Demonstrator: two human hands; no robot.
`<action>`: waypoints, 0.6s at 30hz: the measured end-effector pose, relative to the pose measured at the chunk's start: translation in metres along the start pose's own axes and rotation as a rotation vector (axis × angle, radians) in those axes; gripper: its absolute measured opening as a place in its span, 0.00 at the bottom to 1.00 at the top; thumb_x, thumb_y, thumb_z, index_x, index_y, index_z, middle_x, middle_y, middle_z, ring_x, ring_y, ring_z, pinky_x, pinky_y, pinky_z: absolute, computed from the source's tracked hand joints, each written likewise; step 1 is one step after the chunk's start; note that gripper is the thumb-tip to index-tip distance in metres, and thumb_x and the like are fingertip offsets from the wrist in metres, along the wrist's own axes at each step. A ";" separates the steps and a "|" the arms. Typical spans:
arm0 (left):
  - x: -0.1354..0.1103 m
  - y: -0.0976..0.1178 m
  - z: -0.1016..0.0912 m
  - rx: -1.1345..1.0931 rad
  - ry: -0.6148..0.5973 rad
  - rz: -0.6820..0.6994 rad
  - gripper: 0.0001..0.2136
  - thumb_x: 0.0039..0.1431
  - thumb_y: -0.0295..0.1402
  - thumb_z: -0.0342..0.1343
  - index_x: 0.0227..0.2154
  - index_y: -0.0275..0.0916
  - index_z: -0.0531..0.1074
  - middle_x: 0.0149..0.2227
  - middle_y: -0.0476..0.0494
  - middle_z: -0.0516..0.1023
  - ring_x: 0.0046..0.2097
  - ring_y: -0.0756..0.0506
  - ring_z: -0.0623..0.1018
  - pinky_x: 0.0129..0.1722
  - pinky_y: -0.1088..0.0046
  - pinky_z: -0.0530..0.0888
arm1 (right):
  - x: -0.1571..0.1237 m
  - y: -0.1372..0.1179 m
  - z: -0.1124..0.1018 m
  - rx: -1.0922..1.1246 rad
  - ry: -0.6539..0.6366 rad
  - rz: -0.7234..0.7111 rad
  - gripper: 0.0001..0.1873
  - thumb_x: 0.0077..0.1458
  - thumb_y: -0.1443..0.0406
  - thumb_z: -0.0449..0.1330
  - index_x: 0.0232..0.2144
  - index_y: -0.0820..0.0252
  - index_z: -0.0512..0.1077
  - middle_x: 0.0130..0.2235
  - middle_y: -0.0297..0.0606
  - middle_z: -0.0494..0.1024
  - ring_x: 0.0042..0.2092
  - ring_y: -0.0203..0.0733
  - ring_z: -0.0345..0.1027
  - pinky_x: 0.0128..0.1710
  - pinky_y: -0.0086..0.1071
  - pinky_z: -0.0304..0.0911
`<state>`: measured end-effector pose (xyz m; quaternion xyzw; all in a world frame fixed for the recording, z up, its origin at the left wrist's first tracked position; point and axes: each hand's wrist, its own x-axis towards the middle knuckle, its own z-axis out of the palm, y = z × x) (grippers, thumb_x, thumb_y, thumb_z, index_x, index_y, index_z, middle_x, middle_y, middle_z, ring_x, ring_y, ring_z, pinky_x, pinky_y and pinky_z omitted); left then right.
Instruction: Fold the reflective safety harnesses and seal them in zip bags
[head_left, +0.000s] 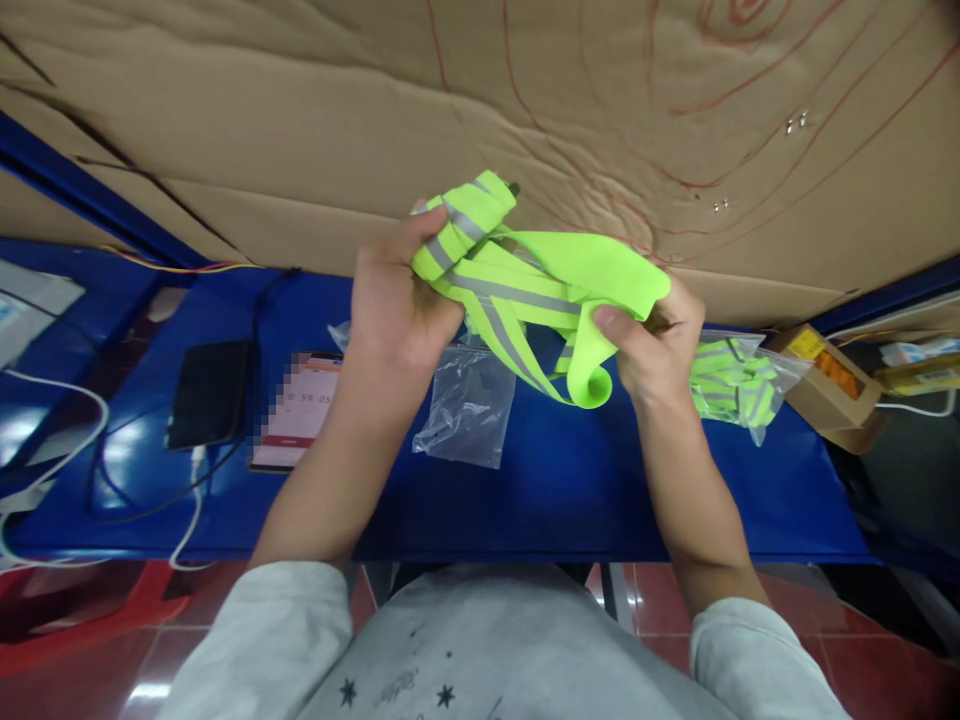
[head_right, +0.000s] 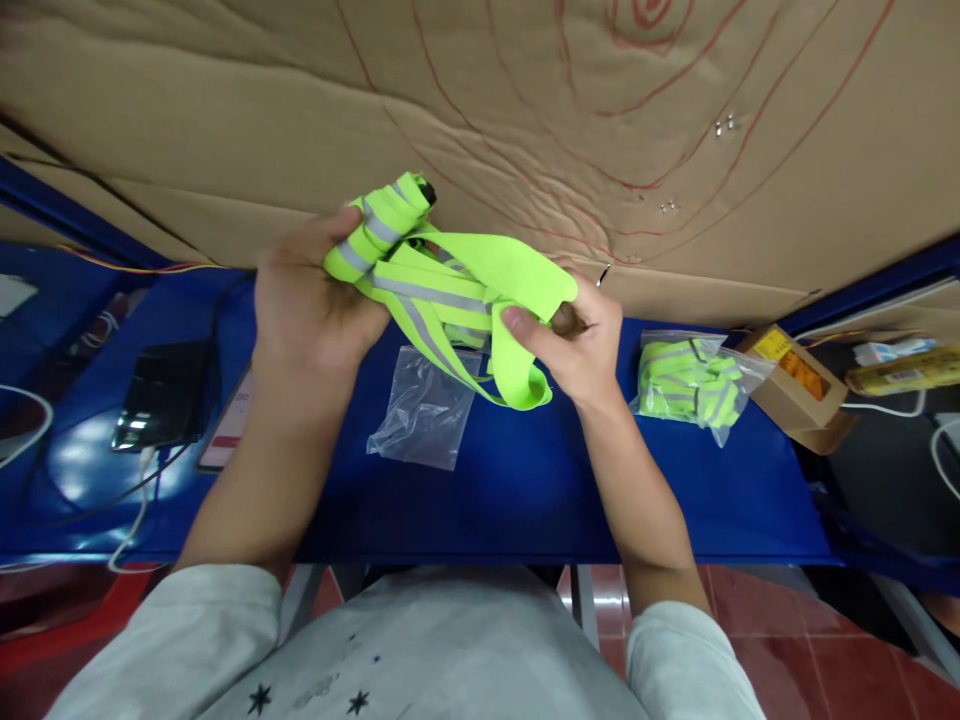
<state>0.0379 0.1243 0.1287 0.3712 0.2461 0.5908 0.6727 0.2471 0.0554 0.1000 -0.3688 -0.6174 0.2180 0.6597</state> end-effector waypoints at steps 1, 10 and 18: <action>-0.002 0.000 0.001 0.008 0.009 0.025 0.08 0.51 0.34 0.65 0.32 0.48 0.71 0.43 0.52 0.84 0.63 0.39 0.76 0.58 0.60 0.76 | 0.001 -0.001 -0.002 -0.039 0.000 0.009 0.12 0.52 0.55 0.74 0.35 0.53 0.79 0.35 0.32 0.78 0.37 0.41 0.75 0.38 0.38 0.76; -0.031 0.012 0.022 0.111 0.103 0.281 0.11 0.56 0.32 0.64 0.37 0.52 0.69 0.46 0.63 0.82 0.70 0.45 0.68 0.65 0.67 0.72 | 0.000 -0.009 0.003 -0.493 0.214 0.078 0.11 0.55 0.66 0.66 0.32 0.53 0.65 0.32 0.31 0.71 0.31 0.37 0.69 0.34 0.35 0.70; -0.047 0.001 0.038 0.062 0.143 0.325 0.13 0.58 0.29 0.66 0.39 0.53 0.71 0.42 0.61 0.79 0.61 0.45 0.77 0.61 0.67 0.74 | -0.015 0.007 0.005 -0.954 0.078 -0.170 0.06 0.56 0.69 0.57 0.27 0.54 0.66 0.30 0.36 0.68 0.37 0.49 0.68 0.55 0.53 0.59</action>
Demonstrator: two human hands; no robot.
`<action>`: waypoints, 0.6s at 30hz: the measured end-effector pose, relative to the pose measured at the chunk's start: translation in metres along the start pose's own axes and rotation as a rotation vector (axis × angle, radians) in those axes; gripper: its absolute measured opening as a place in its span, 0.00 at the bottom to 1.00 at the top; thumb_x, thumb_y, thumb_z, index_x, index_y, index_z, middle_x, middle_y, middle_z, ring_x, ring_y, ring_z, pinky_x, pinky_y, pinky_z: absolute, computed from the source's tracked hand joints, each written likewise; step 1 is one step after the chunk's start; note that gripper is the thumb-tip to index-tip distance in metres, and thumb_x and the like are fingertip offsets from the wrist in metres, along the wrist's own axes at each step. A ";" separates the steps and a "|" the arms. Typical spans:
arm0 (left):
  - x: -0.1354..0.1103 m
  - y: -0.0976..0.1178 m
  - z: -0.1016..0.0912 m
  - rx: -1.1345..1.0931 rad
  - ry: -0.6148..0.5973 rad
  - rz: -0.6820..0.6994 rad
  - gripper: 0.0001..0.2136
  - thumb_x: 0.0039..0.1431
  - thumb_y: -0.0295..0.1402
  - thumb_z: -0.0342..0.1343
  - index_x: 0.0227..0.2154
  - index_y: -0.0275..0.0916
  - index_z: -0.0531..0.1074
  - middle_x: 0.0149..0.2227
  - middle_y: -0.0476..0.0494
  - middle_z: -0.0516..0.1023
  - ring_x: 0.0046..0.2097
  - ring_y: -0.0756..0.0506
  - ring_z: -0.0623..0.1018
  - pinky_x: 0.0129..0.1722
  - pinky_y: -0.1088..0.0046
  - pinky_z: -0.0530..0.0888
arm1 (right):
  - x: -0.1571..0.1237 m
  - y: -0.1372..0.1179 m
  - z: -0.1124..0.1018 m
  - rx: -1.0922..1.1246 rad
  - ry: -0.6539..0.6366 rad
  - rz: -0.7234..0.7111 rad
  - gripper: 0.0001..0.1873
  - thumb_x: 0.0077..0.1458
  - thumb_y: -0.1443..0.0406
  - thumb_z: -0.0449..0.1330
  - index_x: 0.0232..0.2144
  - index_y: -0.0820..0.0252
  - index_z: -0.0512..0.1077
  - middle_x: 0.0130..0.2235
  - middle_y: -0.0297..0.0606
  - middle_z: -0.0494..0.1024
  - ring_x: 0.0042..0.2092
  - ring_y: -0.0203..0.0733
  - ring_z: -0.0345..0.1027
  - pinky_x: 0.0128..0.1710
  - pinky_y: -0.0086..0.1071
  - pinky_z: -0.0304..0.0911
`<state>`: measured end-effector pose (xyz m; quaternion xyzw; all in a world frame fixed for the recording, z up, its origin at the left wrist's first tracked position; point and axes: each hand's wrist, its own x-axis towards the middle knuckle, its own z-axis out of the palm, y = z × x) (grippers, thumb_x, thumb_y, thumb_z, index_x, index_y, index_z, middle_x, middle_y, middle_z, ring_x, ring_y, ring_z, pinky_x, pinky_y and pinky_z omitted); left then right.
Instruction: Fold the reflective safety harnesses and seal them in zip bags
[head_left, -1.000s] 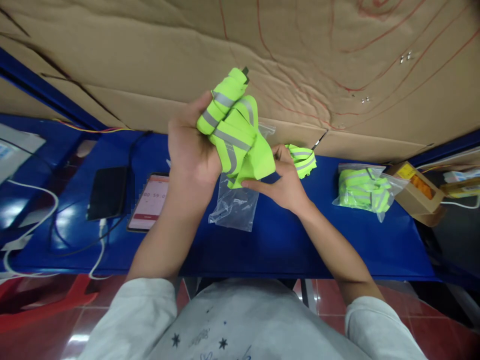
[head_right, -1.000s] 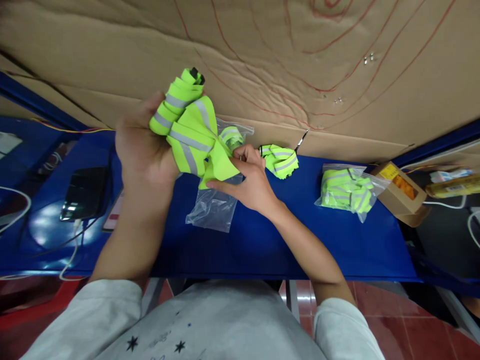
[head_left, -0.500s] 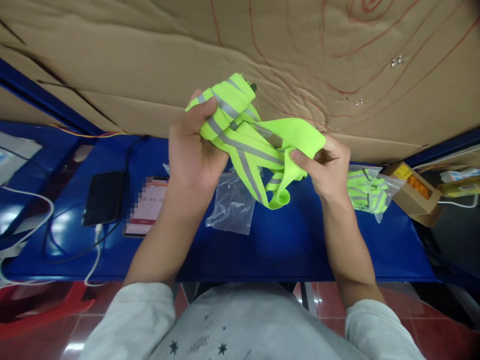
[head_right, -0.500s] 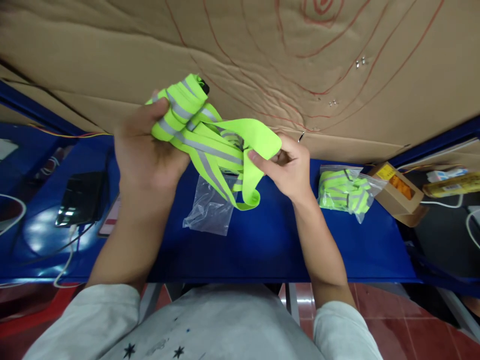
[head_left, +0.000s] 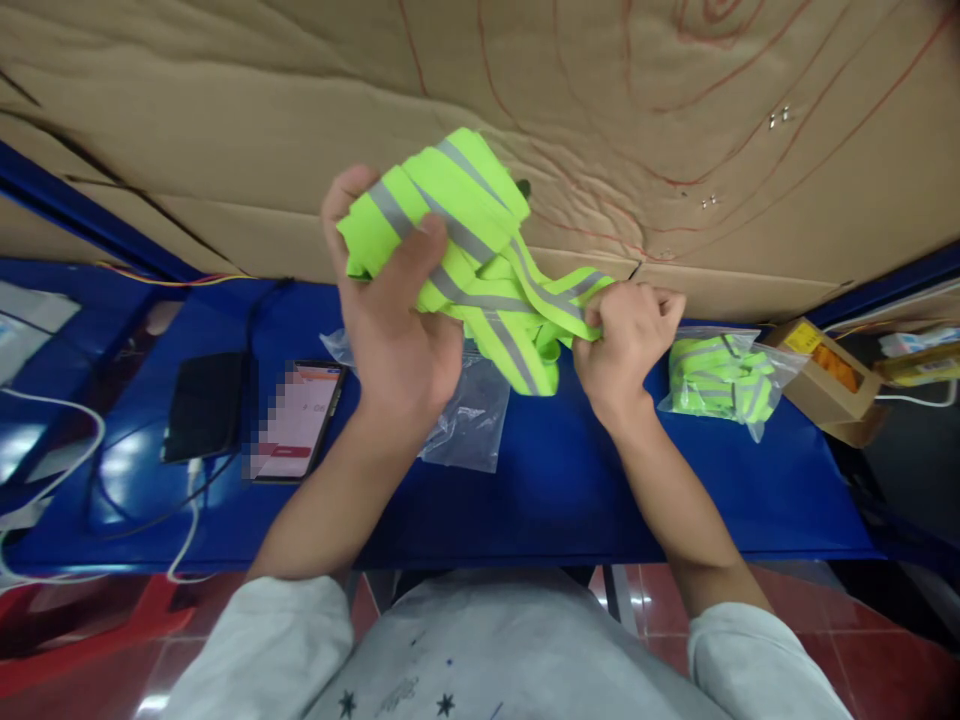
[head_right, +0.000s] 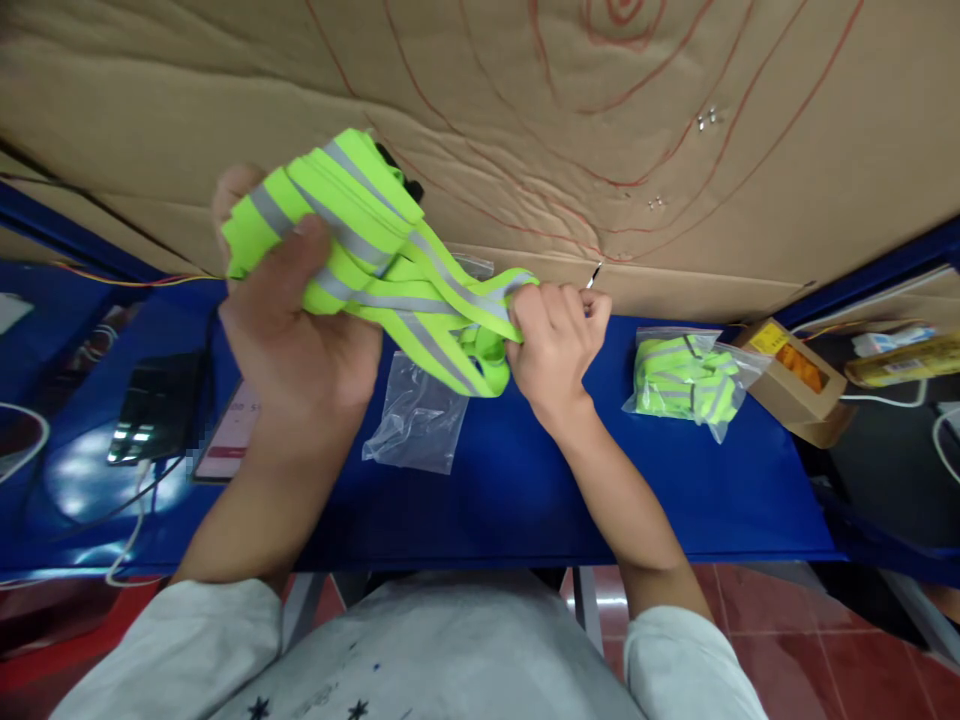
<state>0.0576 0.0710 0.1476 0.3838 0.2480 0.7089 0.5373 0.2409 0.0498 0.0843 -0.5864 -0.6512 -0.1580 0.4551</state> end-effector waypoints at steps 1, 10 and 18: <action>0.004 0.001 -0.003 -0.020 -0.007 0.005 0.11 0.58 0.29 0.65 0.37 0.52 0.70 0.41 0.61 0.79 0.61 0.45 0.77 0.61 0.67 0.74 | 0.000 -0.002 0.001 0.055 -0.045 -0.042 0.05 0.58 0.67 0.59 0.30 0.54 0.69 0.32 0.38 0.71 0.39 0.50 0.69 0.55 0.53 0.58; 0.033 0.000 -0.024 0.006 -0.108 -0.155 0.18 0.53 0.32 0.69 0.44 0.53 0.71 0.43 0.60 0.82 0.65 0.42 0.74 0.57 0.64 0.77 | 0.016 -0.012 -0.018 0.671 -0.321 -0.148 0.12 0.68 0.56 0.62 0.32 0.52 0.77 0.29 0.32 0.79 0.31 0.39 0.73 0.35 0.36 0.69; 0.011 0.000 -0.019 0.129 -0.601 -0.440 0.35 0.47 0.29 0.75 0.56 0.56 0.66 0.39 0.54 0.80 0.37 0.44 0.83 0.35 0.70 0.77 | 0.028 0.001 -0.033 1.042 -0.563 0.265 0.32 0.58 0.46 0.69 0.60 0.47 0.73 0.64 0.38 0.75 0.64 0.48 0.71 0.60 0.41 0.73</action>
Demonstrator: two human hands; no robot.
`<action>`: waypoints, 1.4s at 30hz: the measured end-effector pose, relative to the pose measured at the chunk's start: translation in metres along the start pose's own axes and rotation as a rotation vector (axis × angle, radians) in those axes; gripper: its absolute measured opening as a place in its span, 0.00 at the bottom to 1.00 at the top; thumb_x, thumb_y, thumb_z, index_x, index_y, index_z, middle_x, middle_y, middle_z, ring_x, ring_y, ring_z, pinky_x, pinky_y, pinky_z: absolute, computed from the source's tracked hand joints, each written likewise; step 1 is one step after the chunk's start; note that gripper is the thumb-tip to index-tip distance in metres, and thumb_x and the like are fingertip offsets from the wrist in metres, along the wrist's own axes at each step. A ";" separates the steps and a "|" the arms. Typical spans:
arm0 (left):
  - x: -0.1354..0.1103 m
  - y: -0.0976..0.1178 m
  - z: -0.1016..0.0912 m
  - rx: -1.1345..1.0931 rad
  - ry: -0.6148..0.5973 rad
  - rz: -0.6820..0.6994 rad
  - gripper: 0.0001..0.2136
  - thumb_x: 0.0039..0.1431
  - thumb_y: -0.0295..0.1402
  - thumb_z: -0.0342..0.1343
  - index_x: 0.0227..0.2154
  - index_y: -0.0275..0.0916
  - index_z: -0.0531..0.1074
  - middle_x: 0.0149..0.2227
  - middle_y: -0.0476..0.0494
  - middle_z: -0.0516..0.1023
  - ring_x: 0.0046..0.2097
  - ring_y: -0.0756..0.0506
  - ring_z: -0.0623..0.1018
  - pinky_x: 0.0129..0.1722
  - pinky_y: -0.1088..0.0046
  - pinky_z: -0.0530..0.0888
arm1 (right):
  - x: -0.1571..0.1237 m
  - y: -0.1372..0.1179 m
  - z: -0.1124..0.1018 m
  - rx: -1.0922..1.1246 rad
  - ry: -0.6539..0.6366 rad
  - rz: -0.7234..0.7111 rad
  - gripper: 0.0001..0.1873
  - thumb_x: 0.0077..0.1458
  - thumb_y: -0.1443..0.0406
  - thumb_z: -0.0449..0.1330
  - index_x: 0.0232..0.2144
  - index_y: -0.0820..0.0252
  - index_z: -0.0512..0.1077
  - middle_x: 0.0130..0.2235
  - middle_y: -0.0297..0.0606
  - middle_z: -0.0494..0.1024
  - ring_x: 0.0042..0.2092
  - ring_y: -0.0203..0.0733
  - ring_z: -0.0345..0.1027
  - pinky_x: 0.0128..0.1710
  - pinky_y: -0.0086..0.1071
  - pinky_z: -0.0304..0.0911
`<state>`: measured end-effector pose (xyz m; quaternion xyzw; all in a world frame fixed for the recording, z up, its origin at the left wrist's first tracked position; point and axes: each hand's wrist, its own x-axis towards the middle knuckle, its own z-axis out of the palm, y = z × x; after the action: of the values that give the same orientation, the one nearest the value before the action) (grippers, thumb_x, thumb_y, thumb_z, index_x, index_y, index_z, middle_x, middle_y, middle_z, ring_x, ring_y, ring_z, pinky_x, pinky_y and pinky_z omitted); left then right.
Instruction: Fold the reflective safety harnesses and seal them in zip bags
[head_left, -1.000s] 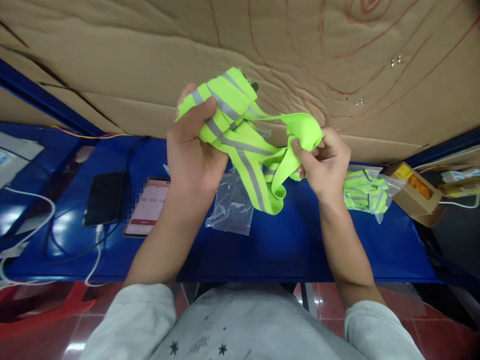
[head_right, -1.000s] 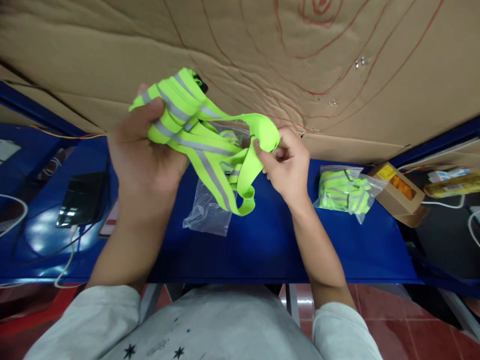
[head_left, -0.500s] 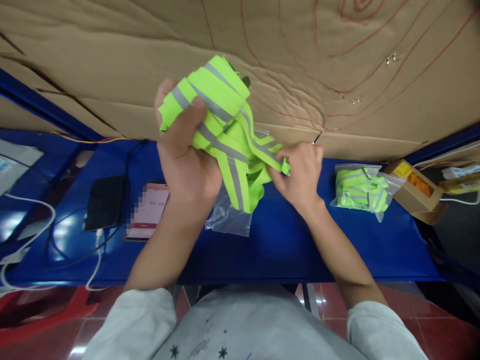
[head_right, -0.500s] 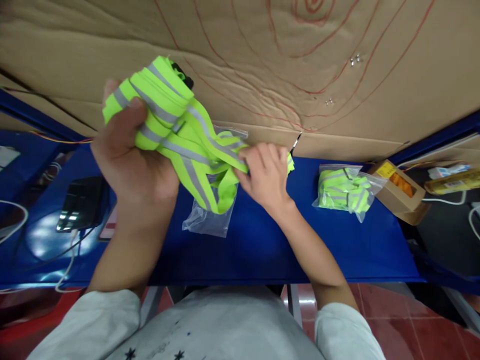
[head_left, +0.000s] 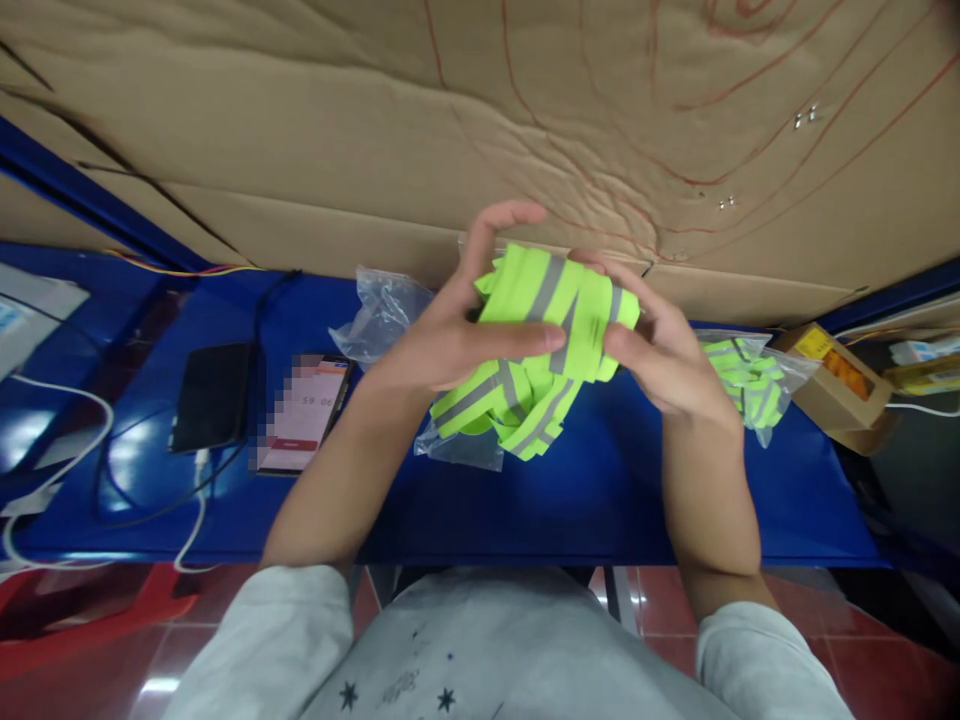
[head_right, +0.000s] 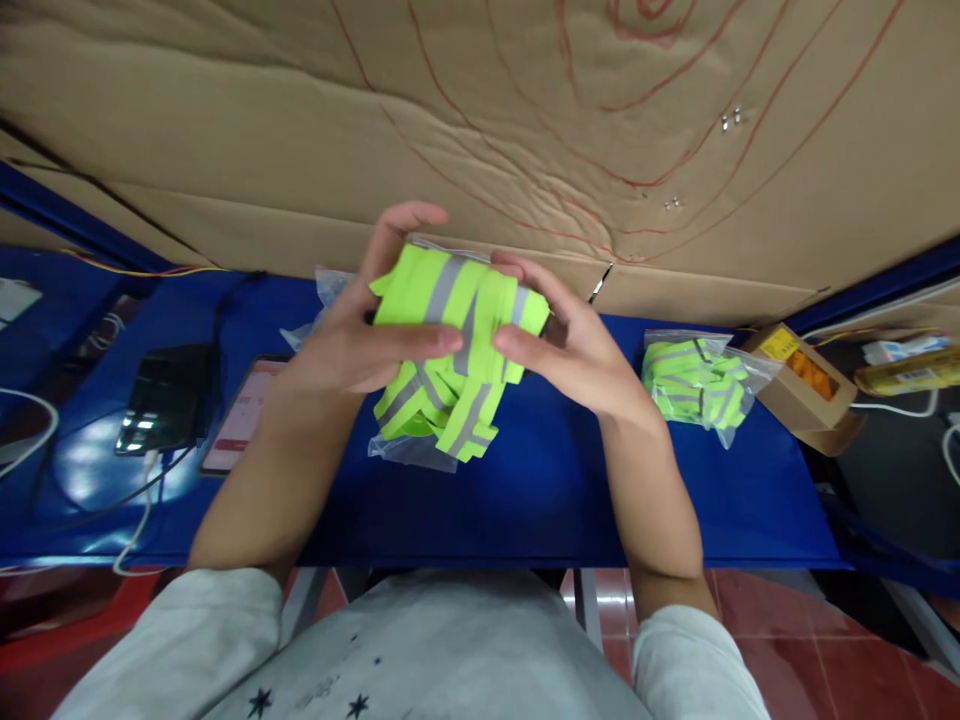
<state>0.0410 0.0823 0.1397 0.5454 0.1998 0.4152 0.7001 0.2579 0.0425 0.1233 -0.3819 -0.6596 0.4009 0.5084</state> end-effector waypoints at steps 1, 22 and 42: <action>0.000 -0.003 0.002 0.015 -0.027 -0.023 0.37 0.46 0.29 0.75 0.57 0.56 0.65 0.40 0.54 0.80 0.35 0.45 0.82 0.34 0.70 0.76 | 0.000 -0.002 0.002 0.004 -0.013 0.061 0.31 0.56 0.49 0.72 0.59 0.48 0.74 0.62 0.37 0.76 0.62 0.49 0.73 0.59 0.42 0.74; 0.025 -0.071 -0.005 -0.273 -0.364 -0.453 0.23 0.50 0.37 0.75 0.49 0.40 0.79 0.43 0.39 0.87 0.52 0.31 0.84 0.52 0.51 0.81 | -0.003 0.008 0.004 -0.345 0.354 -0.079 0.23 0.60 0.56 0.68 0.57 0.48 0.75 0.54 0.35 0.80 0.51 0.51 0.78 0.49 0.46 0.79; 0.031 -0.065 -0.004 -0.224 -0.038 -0.251 0.24 0.52 0.44 0.75 0.48 0.38 0.78 0.40 0.43 0.84 0.41 0.42 0.84 0.40 0.67 0.81 | 0.000 -0.003 -0.015 -0.515 -0.256 -0.224 0.24 0.64 0.61 0.64 0.62 0.48 0.74 0.67 0.36 0.72 0.75 0.57 0.54 0.75 0.61 0.50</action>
<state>0.0798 0.1055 0.0834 0.4425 0.2055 0.3341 0.8065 0.2724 0.0433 0.1290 -0.3694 -0.8362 0.2067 0.3486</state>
